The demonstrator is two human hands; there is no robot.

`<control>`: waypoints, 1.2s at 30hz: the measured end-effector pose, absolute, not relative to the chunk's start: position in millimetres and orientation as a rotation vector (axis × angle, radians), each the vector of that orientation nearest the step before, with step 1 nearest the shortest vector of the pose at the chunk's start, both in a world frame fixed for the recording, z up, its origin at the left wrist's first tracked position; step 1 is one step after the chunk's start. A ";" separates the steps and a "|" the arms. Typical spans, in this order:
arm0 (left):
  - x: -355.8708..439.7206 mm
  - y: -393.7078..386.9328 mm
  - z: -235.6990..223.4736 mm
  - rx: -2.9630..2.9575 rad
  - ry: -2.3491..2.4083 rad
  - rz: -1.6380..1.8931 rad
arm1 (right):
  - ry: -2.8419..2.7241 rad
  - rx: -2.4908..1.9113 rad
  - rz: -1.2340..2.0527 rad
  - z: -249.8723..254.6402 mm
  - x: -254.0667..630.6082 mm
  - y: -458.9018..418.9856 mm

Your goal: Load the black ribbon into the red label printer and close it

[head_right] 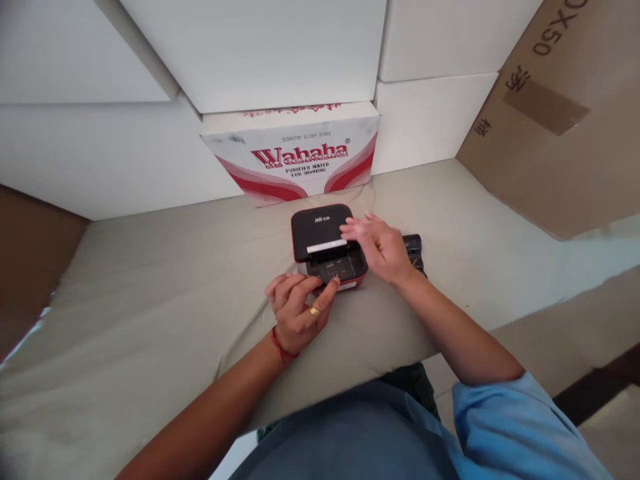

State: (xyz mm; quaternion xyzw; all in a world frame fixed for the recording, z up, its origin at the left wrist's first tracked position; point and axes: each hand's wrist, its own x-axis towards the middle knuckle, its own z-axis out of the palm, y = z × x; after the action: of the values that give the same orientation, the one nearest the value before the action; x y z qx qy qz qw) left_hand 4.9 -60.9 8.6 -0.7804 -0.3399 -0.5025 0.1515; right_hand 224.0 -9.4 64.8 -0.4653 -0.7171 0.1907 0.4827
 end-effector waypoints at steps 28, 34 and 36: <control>7.4 -58.6 5.5 -2.237 -0.973 -1.477 | -2.374 -1.276 -0.109 84.5 198.5 -20.4; 8.8 -60.4 1.6 -2.246 -0.993 -1.495 | -2.505 -1.232 -0.139 91.5 195.3 -15.0; 9.1 -61.1 -0.3 -2.257 -0.999 -1.507 | -2.482 -1.249 -0.108 89.3 195.7 -14.1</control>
State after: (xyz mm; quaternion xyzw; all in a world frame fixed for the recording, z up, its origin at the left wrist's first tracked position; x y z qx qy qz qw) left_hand 9.1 -61.1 -0.3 -0.7744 -0.3427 -0.5171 0.1246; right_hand 195.7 -14.1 89.3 -0.4419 -0.8781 -0.0384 0.1794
